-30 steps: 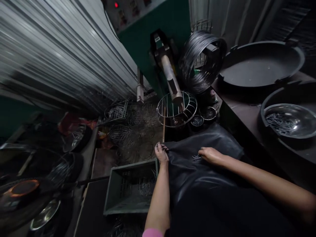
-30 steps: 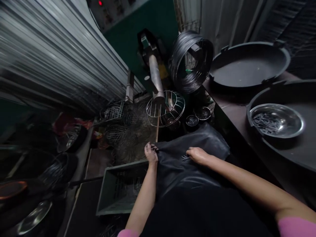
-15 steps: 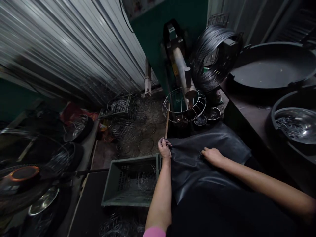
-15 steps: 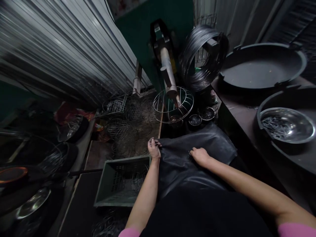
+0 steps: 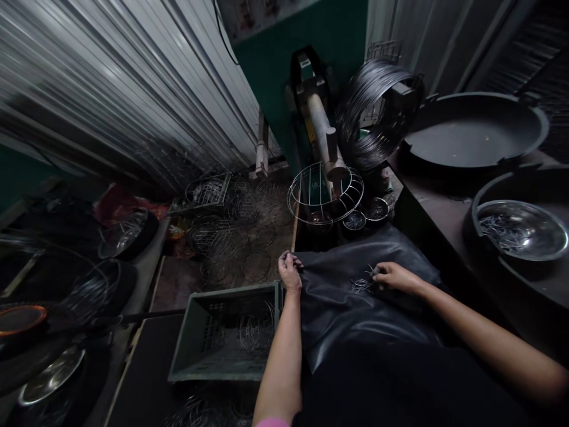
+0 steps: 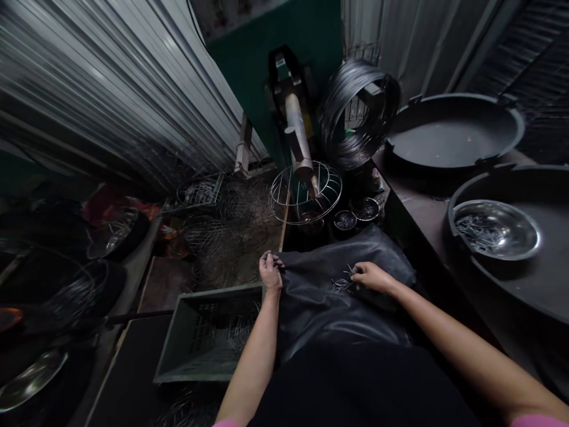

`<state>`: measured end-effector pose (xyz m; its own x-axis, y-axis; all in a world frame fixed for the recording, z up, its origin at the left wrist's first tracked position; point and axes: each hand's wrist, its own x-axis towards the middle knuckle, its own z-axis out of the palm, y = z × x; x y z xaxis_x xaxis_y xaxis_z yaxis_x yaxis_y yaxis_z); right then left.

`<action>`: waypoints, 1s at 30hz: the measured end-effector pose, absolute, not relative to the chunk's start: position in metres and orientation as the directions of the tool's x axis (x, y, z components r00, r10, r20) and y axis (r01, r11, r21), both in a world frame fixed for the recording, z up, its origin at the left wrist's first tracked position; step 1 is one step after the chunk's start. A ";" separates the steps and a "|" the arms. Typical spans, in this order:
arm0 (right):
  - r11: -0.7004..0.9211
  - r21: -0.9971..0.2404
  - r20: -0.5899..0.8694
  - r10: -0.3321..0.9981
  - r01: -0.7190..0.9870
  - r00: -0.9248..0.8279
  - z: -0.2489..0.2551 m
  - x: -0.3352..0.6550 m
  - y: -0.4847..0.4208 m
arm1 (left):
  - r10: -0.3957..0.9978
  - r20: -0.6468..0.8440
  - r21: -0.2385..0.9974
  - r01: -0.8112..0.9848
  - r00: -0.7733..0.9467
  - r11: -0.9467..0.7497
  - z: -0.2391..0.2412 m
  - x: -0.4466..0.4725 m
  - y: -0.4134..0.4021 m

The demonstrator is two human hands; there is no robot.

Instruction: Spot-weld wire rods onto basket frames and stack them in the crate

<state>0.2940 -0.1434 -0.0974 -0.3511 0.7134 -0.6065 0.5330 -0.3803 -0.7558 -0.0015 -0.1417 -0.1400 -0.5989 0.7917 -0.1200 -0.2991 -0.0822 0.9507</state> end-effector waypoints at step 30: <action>-0.345 -0.890 -0.433 0.846 0.298 -0.312 -0.083 0.302 -0.143 | 0.952 -0.305 0.829 -0.487 0.021 0.276 -0.091 0.151 -0.158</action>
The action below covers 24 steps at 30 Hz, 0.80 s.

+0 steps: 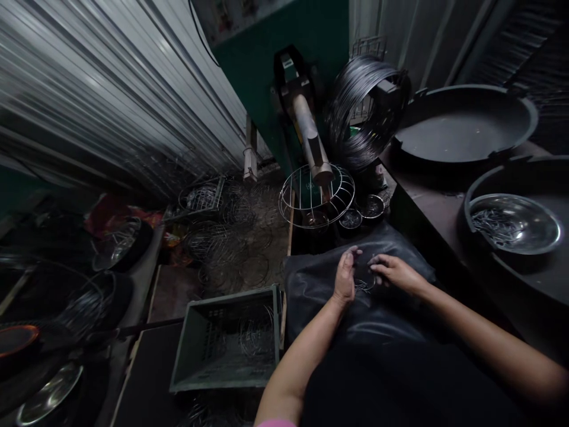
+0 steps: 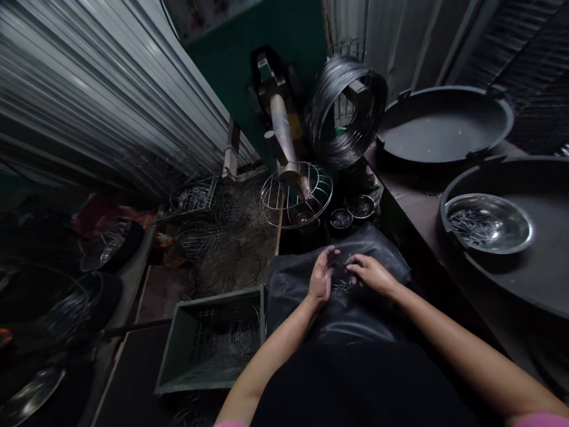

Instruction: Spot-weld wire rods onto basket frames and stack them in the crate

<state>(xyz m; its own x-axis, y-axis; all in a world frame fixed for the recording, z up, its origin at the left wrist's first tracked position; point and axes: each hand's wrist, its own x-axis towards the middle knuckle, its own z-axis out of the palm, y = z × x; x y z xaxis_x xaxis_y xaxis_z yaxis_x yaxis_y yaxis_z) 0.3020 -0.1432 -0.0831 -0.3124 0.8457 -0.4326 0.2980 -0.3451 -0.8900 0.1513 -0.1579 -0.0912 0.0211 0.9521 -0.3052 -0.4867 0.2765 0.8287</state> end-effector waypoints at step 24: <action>-0.445 -0.895 -0.445 0.895 -0.012 0.042 -0.107 0.354 -0.142 | 0.754 -0.448 0.867 -0.439 -0.481 0.235 -0.056 0.035 -0.086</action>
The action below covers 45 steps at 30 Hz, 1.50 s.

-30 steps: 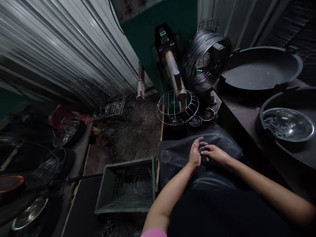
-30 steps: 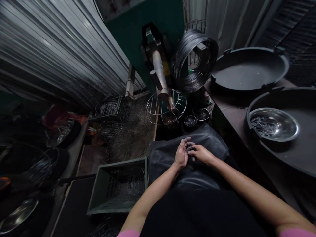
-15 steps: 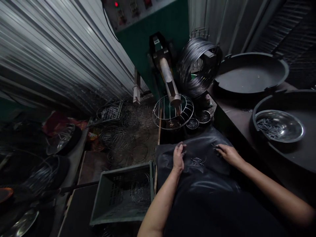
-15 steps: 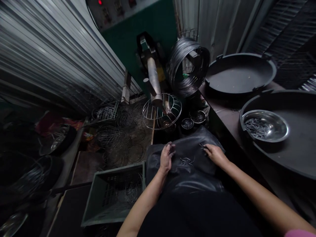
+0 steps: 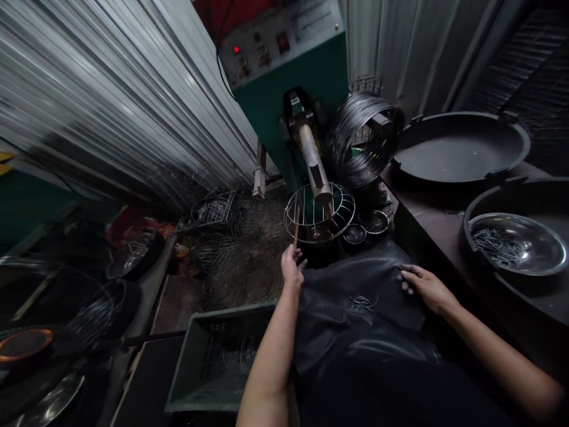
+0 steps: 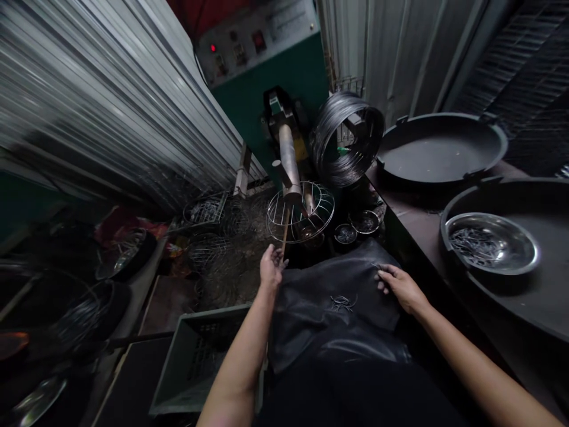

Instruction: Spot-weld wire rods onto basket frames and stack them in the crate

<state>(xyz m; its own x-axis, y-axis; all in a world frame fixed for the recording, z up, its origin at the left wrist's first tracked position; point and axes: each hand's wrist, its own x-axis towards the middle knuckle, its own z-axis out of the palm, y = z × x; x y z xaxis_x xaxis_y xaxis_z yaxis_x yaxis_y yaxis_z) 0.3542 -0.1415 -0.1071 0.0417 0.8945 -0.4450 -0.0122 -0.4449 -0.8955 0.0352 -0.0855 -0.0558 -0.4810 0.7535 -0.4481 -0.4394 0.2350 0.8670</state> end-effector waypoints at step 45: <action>0.051 -0.999 0.053 0.989 -0.016 -0.140 -0.018 0.237 -0.062 | 0.811 -0.440 0.793 -0.590 -0.386 0.150 -0.004 0.035 -0.007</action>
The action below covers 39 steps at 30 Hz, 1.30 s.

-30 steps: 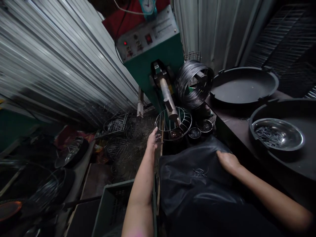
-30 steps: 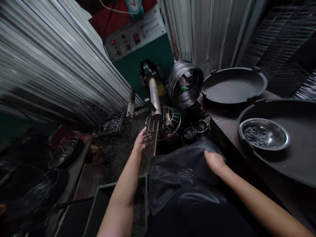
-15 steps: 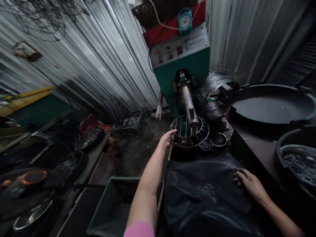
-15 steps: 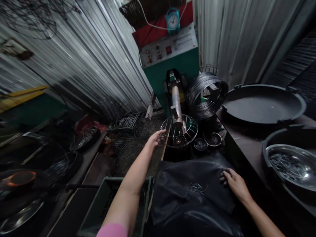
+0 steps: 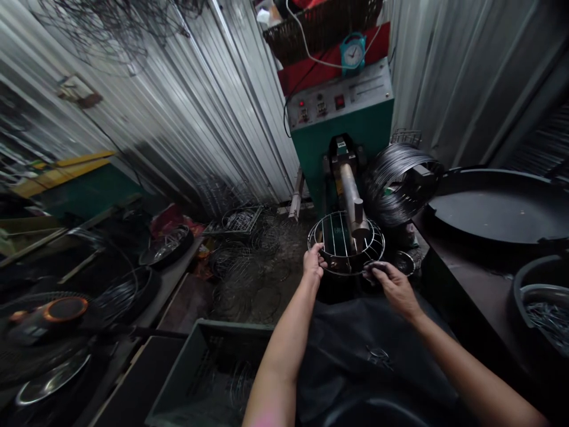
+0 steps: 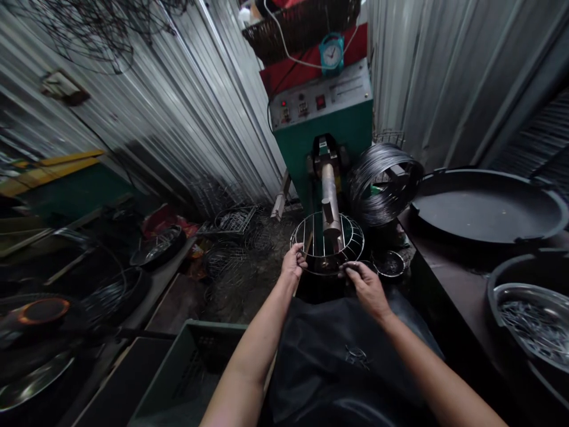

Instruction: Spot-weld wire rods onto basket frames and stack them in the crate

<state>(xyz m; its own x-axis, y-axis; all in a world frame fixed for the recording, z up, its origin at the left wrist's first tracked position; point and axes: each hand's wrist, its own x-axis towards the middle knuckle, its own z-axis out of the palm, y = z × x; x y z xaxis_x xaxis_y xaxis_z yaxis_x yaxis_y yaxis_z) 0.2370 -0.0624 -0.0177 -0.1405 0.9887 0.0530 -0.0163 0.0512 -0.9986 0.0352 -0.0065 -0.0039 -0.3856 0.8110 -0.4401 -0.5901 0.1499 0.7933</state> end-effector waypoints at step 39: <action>0.103 -0.982 0.077 0.984 0.161 -0.161 -0.008 0.221 -0.031 | 0.790 -0.463 0.760 -0.639 -0.401 0.121 -0.016 0.048 0.002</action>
